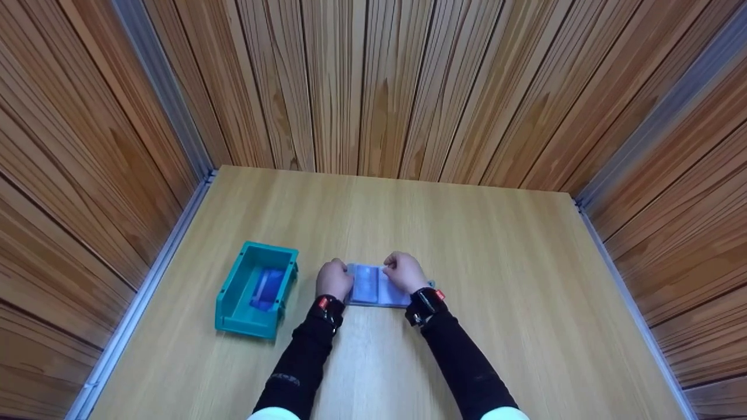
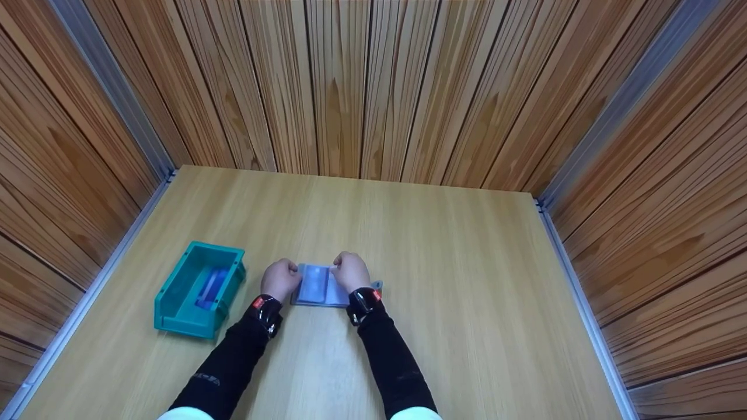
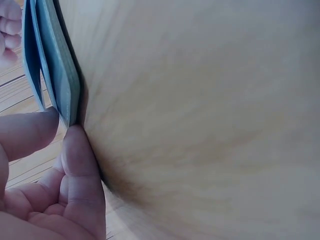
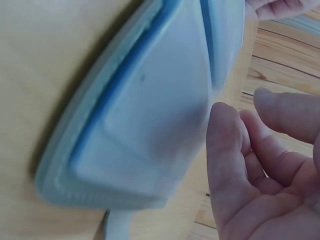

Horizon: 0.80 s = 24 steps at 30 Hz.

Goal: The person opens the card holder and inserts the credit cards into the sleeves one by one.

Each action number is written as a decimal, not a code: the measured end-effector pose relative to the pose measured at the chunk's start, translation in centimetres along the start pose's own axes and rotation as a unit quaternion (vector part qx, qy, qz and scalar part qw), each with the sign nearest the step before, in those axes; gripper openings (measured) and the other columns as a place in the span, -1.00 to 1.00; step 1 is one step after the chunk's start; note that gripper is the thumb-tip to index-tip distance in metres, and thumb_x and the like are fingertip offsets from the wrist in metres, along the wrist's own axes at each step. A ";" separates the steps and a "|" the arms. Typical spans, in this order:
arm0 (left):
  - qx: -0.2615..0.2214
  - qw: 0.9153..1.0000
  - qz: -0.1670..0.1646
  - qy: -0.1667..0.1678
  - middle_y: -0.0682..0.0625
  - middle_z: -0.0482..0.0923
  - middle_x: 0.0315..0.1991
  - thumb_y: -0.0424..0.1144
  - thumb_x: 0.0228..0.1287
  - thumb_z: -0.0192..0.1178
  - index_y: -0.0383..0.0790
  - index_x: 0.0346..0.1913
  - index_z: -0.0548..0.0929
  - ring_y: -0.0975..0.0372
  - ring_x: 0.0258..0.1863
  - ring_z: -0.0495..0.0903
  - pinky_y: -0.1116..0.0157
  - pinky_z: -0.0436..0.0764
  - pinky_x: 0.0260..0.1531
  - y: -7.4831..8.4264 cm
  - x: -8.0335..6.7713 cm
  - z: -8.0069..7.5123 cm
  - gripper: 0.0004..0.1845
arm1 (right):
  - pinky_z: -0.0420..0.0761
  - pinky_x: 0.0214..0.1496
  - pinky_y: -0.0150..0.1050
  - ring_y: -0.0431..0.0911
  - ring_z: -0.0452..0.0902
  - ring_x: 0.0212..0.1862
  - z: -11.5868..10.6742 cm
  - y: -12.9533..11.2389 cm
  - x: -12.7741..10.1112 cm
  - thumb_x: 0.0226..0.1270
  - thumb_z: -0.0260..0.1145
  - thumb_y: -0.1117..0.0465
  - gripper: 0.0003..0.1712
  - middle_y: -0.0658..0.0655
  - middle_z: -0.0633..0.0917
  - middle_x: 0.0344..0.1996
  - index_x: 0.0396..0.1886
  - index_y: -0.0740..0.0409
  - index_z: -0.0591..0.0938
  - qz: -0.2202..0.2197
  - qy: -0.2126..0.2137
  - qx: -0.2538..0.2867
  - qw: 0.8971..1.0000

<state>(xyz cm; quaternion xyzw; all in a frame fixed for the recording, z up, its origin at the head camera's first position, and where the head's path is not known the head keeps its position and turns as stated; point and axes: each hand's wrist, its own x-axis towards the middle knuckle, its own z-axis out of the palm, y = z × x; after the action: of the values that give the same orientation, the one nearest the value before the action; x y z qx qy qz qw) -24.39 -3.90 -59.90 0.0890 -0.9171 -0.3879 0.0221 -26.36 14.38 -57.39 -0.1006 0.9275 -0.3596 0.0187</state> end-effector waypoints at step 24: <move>-0.005 1.000 -0.007 -0.001 -0.19 0.66 -0.32 -0.41 0.07 0.33 -0.41 -0.26 0.66 -0.05 -0.22 0.64 0.05 0.56 -0.13 0.4 -0.2 -0.4 -0.84 | 0.56 -0.17 -0.10 0.00 0.57 -0.31 -2.3 2.8 -0.8 0.21 0.38 0.35 -0.91 0.11 0.64 -0.44 -0.32 0.29 0.65 0.067 0.038 -0.026 0.997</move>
<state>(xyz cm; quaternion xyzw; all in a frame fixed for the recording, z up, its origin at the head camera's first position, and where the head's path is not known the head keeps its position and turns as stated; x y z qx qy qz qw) -24.20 -3.85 -59.33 0.0946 -0.9145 -0.3930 0.0189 -26.28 18.10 -57.59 -0.0251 0.9411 -0.3373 0.0046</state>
